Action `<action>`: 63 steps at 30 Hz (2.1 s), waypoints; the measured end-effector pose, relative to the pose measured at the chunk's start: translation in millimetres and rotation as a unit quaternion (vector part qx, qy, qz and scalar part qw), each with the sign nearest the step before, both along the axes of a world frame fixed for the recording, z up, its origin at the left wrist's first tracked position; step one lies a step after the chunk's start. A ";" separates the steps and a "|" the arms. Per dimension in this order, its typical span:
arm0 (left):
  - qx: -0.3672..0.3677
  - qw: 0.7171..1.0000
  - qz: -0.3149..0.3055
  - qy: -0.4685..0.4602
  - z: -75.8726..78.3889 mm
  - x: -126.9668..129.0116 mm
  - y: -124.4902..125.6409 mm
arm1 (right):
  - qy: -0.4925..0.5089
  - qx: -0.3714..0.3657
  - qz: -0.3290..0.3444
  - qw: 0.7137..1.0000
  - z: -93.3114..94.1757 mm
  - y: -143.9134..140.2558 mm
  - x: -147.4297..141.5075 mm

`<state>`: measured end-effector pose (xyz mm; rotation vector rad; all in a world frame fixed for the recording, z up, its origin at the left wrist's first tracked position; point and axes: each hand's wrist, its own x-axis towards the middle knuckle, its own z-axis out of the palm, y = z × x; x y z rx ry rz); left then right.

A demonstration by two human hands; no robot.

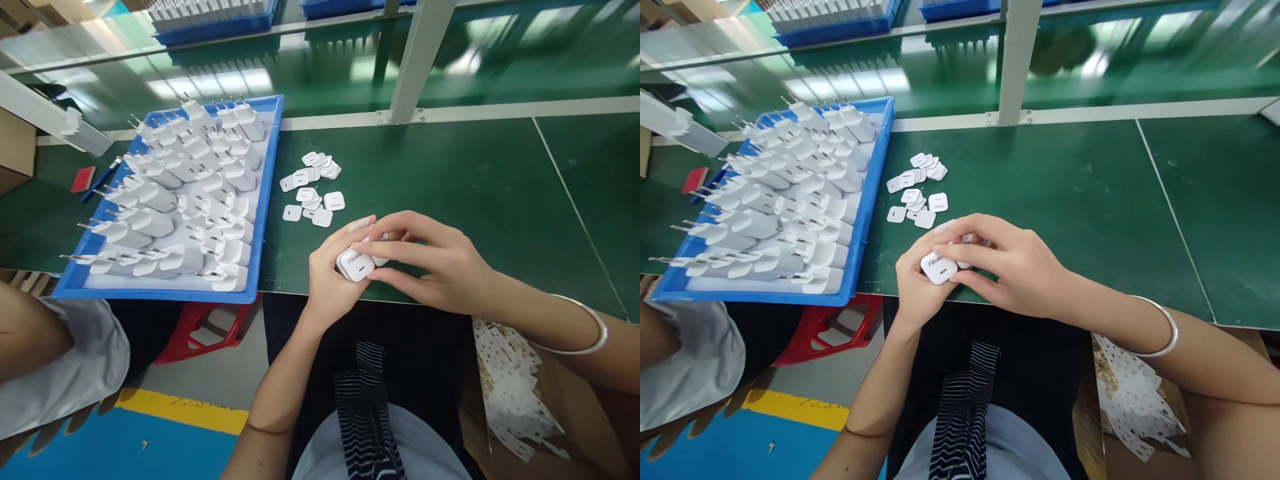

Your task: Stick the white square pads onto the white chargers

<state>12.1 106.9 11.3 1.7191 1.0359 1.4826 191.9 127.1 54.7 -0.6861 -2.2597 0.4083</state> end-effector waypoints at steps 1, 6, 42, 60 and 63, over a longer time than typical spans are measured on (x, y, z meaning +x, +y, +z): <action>-0.001 1.000 -0.003 -0.003 0.4 -0.1 0.0 | 0.000 0.009 -0.002 1.000 -1.2 0.1 0.0; -0.012 1.000 -0.003 -0.004 0.6 0.0 0.0 | -0.040 0.062 -0.029 0.997 -4.3 -0.1 1.1; -0.048 0.995 -0.085 0.019 3.8 0.5 -2.3 | 0.112 -0.242 0.003 0.964 5.1 -3.7 -10.6; -0.073 0.994 -0.079 -0.024 0.5 4.6 -1.5 | 0.164 -0.294 -0.013 0.942 -3.1 -1.1 -12.1; -0.064 0.996 -0.052 0.027 22.7 -13.4 -13.9 | 0.269 -0.325 -0.013 0.906 -1.8 9.9 -3.3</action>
